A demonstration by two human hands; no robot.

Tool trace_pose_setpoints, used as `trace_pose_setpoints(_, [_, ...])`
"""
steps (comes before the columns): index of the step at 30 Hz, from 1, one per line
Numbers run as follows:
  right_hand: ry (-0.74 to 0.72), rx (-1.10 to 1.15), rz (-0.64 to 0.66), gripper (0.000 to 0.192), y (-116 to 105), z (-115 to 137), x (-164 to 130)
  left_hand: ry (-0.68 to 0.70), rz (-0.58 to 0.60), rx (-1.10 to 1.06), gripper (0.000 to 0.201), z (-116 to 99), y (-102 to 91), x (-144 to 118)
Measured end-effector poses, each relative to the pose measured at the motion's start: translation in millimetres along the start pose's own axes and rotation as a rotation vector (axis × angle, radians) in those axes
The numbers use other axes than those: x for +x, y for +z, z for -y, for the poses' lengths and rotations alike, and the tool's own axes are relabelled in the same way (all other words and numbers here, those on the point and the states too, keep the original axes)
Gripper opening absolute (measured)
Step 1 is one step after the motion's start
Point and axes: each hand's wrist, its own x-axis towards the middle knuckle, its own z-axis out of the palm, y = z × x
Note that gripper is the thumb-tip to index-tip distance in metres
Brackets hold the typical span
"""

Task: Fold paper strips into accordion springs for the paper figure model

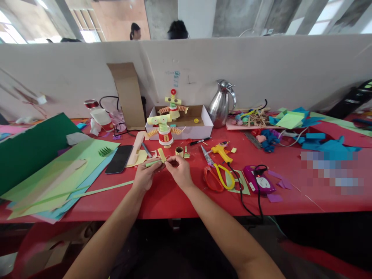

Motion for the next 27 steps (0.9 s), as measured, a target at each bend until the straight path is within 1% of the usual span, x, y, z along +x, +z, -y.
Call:
trace_pose_setpoints(4, [0.073, 0.057, -0.016, 0.018, 2, -1, 0, 0.014, 0.023, 0.03, 0.03, 0, -0.2, -1])
trace_pose_setpoints(8, [0.112, 0.163, -0.011, 0.02, 4, -4, 1, 0.02, 0.024, 0.067, 0.03, 1, -2.4, 1])
trace_pose_setpoints(12, [0.141, 0.272, -0.002, 0.023, 8, -7, 1, 0.101, 0.016, 0.135, 0.029, 2, -5.1, 3])
trace_pose_setpoints(15, [0.205, 0.364, 0.004, 0.027, 11, -5, 1, 0.112, 0.064, 0.173, 0.023, 2, -6.1, 3])
trace_pose_setpoints(17, [0.258, 0.417, 0.042, 0.031, 11, -3, 2, 0.094, 0.078, 0.187, 0.023, 1, -6.0, 3])
trace_pose_setpoints(19, [0.298, 0.439, 0.107, 0.03, 11, 0, 2, 0.083, 0.052, 0.187, 0.028, 1, -5.5, 3])
trace_pose_setpoints(21, [0.312, 0.413, 0.133, 0.027, 10, 3, 2, 0.09, 0.027, 0.181, 0.037, 1, -4.7, 3])
trace_pose_setpoints(24, [0.313, 0.329, 0.085, 0.024, 9, 4, 2, 0.105, 0.022, 0.189, 0.049, 0, -3.4, 2])
trace_pose_setpoints(27, [0.346, 0.355, 0.072, 0.024, 8, 2, 2, 0.099, 0.037, 0.2, 0.053, -2, -2.1, 1])
